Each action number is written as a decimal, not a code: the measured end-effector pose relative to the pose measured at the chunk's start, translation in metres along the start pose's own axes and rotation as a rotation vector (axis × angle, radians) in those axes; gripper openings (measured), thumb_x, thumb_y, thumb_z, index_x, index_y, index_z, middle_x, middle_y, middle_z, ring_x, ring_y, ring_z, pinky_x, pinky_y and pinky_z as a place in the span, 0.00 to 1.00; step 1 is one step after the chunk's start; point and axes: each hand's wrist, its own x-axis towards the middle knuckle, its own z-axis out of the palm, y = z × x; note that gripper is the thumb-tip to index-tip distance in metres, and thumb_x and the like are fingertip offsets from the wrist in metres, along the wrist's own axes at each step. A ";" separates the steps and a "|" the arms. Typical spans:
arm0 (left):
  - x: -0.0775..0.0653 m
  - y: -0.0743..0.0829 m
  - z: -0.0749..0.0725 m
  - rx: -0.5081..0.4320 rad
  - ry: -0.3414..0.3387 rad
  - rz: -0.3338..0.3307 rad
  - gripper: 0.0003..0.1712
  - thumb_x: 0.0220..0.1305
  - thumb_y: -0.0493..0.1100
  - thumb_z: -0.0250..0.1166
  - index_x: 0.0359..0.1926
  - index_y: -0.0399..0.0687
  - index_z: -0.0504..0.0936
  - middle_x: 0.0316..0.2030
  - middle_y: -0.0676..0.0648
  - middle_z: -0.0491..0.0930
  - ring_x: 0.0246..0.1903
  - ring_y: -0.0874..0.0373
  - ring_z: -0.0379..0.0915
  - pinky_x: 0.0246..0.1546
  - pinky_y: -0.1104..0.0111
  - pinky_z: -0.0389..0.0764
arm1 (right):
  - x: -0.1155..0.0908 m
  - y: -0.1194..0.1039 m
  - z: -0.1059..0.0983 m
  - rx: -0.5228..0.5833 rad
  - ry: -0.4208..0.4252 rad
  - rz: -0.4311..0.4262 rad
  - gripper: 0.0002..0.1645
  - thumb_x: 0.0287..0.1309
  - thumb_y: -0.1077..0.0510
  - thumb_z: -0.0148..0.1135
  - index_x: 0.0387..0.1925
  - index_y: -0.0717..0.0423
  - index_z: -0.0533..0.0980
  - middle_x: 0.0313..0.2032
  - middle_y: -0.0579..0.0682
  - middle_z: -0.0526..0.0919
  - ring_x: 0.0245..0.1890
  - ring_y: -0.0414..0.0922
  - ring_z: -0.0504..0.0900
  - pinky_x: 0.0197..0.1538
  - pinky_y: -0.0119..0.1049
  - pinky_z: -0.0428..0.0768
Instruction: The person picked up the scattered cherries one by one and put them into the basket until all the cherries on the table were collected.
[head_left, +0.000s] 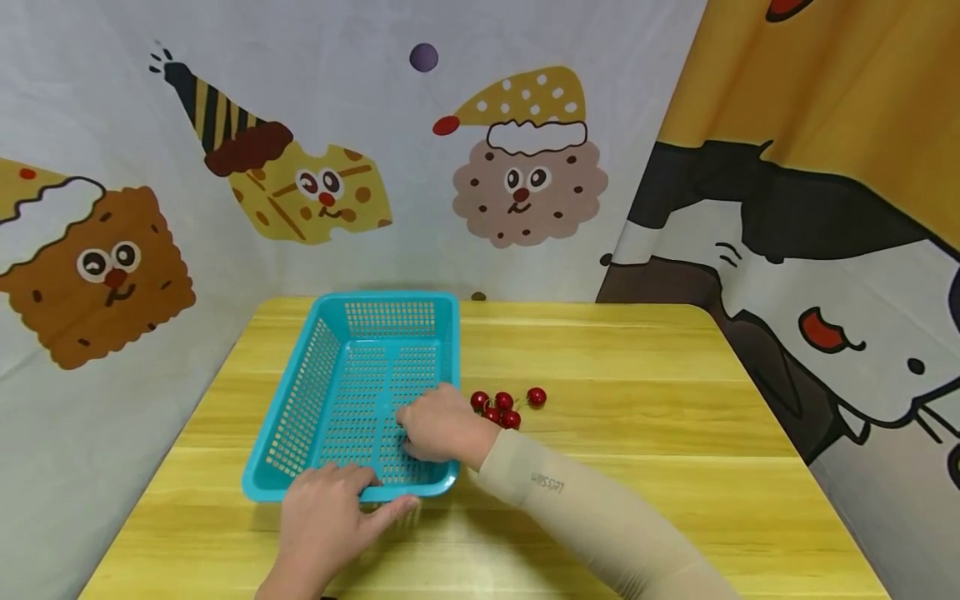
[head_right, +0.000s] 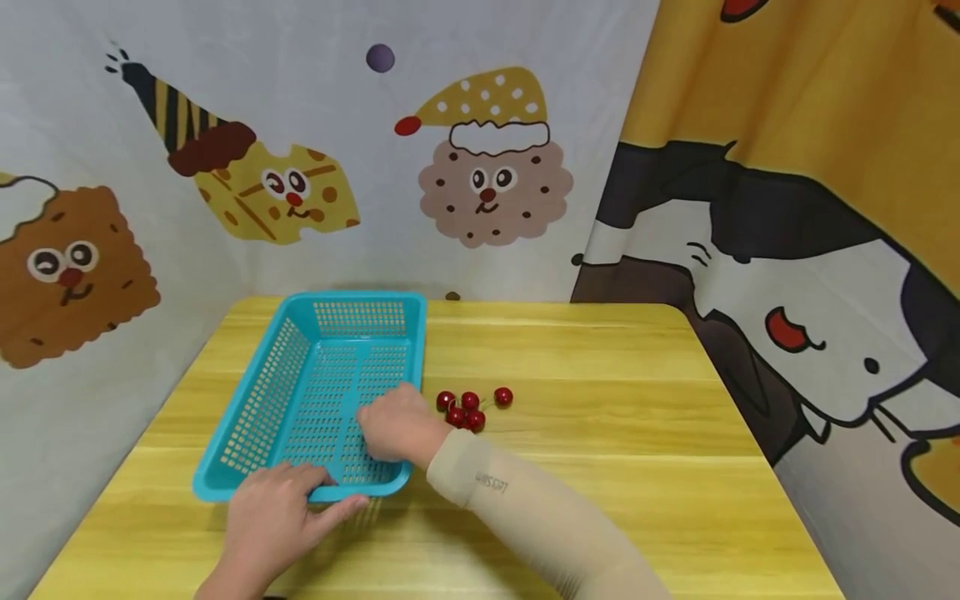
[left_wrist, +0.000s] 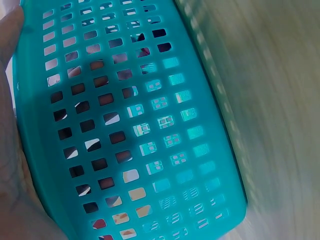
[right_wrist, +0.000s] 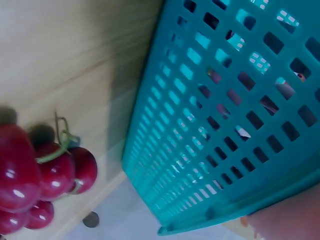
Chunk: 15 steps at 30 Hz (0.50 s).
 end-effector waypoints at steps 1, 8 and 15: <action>0.000 0.000 0.000 0.001 -0.003 -0.002 0.35 0.41 0.81 0.64 0.19 0.54 0.82 0.18 0.54 0.82 0.17 0.53 0.74 0.16 0.60 0.73 | -0.001 0.001 0.000 0.024 0.034 -0.010 0.21 0.64 0.36 0.58 0.54 0.36 0.79 0.46 0.38 0.84 0.44 0.40 0.78 0.53 0.43 0.74; -0.003 0.000 0.001 -0.002 -0.012 -0.008 0.35 0.41 0.81 0.64 0.19 0.55 0.81 0.18 0.55 0.81 0.18 0.54 0.74 0.16 0.61 0.73 | -0.018 0.029 0.004 0.362 0.479 -0.078 0.21 0.68 0.44 0.57 0.56 0.48 0.78 0.54 0.42 0.80 0.56 0.41 0.71 0.60 0.47 0.70; -0.002 0.001 0.000 0.006 -0.029 -0.011 0.37 0.43 0.83 0.61 0.20 0.55 0.83 0.20 0.54 0.83 0.19 0.54 0.75 0.17 0.61 0.73 | -0.053 0.103 0.023 0.361 0.555 0.307 0.26 0.71 0.40 0.52 0.59 0.53 0.76 0.57 0.52 0.78 0.57 0.52 0.69 0.59 0.55 0.68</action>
